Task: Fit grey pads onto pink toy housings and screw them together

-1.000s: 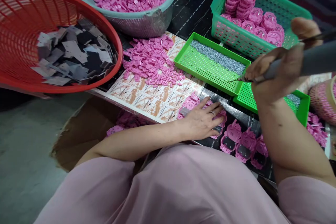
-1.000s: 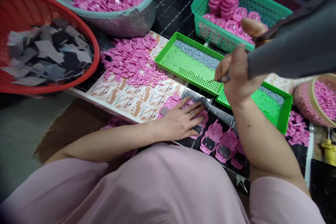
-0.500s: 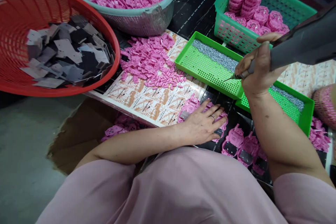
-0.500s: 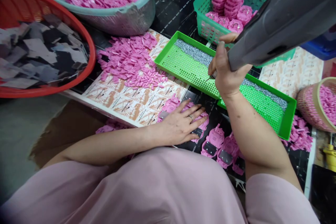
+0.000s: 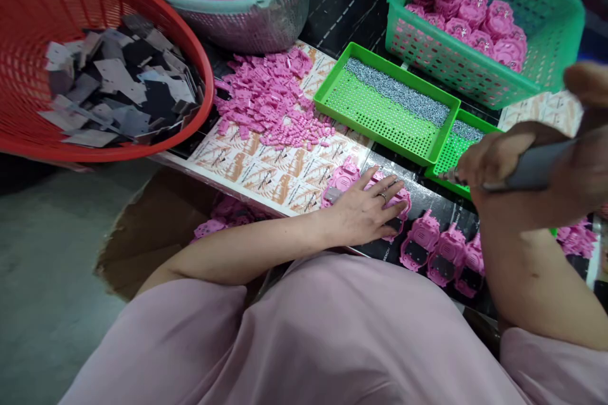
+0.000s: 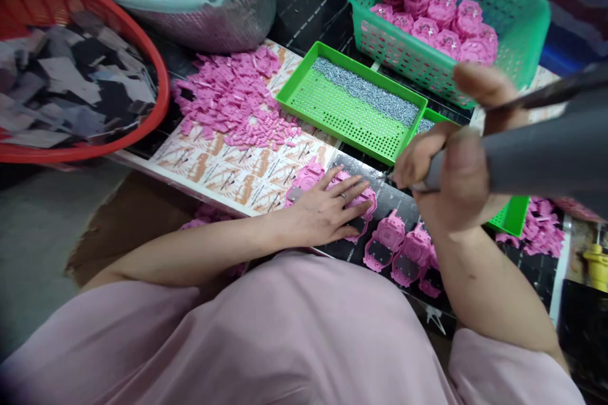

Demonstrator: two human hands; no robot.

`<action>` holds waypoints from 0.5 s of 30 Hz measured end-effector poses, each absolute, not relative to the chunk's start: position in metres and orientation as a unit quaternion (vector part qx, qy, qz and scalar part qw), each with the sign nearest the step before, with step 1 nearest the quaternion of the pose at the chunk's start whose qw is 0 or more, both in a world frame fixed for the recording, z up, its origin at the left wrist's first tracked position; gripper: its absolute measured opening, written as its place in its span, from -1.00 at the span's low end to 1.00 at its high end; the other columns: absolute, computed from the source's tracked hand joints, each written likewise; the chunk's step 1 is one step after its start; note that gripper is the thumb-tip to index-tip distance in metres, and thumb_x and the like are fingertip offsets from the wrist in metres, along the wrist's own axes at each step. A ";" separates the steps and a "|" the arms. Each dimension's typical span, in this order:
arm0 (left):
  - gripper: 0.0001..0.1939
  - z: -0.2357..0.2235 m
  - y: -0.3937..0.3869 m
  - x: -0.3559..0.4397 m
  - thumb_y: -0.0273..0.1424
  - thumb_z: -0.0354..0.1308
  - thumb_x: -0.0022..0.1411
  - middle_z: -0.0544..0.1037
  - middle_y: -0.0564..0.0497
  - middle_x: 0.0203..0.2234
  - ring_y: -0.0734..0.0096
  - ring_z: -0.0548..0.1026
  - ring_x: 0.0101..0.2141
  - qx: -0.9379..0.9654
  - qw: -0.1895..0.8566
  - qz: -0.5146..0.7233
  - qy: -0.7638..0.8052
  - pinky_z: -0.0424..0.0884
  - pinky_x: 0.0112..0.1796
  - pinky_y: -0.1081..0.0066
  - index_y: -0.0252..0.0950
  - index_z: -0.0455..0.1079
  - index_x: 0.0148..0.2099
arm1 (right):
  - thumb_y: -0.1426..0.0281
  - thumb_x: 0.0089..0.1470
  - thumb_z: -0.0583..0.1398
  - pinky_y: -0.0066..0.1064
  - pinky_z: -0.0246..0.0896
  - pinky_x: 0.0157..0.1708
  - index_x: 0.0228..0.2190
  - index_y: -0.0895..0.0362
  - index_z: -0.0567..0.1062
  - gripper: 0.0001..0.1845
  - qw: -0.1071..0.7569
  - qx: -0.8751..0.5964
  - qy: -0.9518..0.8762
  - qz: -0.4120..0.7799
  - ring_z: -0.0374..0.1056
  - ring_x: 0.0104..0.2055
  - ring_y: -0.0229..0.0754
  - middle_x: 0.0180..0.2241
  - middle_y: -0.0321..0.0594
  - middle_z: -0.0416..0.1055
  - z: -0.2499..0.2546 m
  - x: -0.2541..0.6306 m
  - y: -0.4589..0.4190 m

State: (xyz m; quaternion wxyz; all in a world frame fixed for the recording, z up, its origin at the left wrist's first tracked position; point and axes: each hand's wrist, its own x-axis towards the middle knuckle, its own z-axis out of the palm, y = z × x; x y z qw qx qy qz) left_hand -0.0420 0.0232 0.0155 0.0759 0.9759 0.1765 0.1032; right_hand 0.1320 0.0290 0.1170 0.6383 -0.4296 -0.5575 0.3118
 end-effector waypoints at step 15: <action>-0.46 0.015 0.023 -0.040 -0.06 0.09 0.30 0.32 -0.23 0.20 0.05 0.24 0.23 0.977 0.062 0.111 0.171 0.05 0.22 -0.09 -0.29 0.35 0.17 | 0.32 0.04 0.25 -0.41 0.04 -0.88 -0.24 -0.02 0.53 -0.82 0.651 -0.300 -0.602 0.352 0.08 -0.82 -0.30 -0.72 -0.46 0.24 0.078 0.121 0.010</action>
